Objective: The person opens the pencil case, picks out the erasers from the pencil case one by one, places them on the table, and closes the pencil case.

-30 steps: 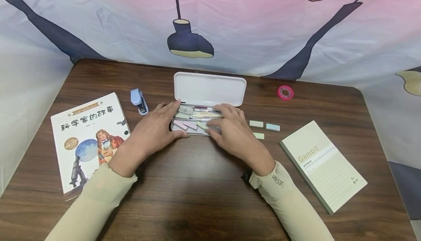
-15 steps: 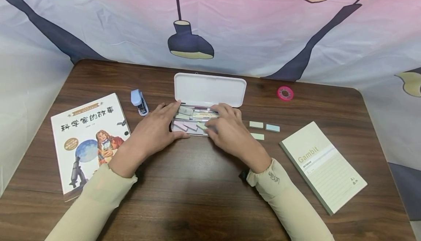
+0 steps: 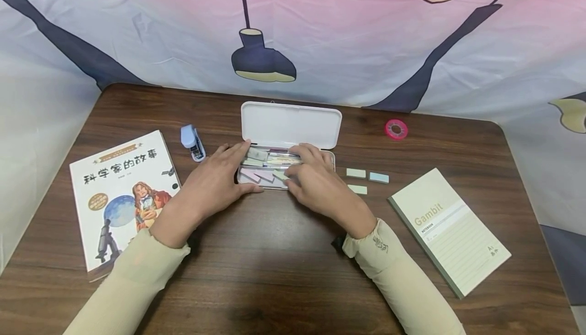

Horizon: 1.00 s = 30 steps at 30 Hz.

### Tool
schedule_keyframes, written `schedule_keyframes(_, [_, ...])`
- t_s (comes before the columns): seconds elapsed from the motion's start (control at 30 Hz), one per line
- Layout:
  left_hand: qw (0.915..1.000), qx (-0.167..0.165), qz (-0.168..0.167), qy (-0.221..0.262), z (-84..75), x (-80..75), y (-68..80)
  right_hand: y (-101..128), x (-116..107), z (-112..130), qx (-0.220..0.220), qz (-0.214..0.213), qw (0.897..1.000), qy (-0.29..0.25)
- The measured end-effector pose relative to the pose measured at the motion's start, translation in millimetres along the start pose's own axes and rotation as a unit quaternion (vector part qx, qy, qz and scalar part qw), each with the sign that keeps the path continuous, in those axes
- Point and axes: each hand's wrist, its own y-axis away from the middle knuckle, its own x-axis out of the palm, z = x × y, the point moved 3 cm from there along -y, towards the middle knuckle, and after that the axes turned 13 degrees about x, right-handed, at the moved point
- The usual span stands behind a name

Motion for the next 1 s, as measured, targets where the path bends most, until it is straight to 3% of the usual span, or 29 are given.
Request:
schedule_keyframes(0.13, [1.0,0.005,-0.001,0.001,5.6,5.2,-0.3,-5.2,17.6,-21.9,-0.021,-0.022,0.999,-0.011])
schedule_keyframes(0.2, [1.0,0.004,0.002,0.001,5.5,5.4,-0.3,-2.6,15.7,-24.7,-0.026,-0.023,0.999,-0.023])
schedule_keyframes(0.47, [0.9995,-0.02,0.026,-0.001,-6.7,-5.1,-1.3,22.1,-10.6,-35.4,-0.045,-0.068,0.995,-0.049])
schedule_keyframes(0.63, [0.9993,-0.022,0.029,-0.002,-7.4,-5.9,-0.9,41.1,-36.1,-30.8,-0.044,-0.069,0.994,-0.069])
schedule_keyframes(0.77, [0.9993,-0.022,0.029,0.0,-7.2,-6.0,-0.3,51.8,-50.6,-29.5,-0.023,-0.065,0.996,-0.059])
schedule_keyframes(1.0, [0.9993,-0.022,0.031,0.001,-7.7,-5.5,-0.3,68.1,-60.2,-55.7,0.012,-0.077,0.996,-0.042])
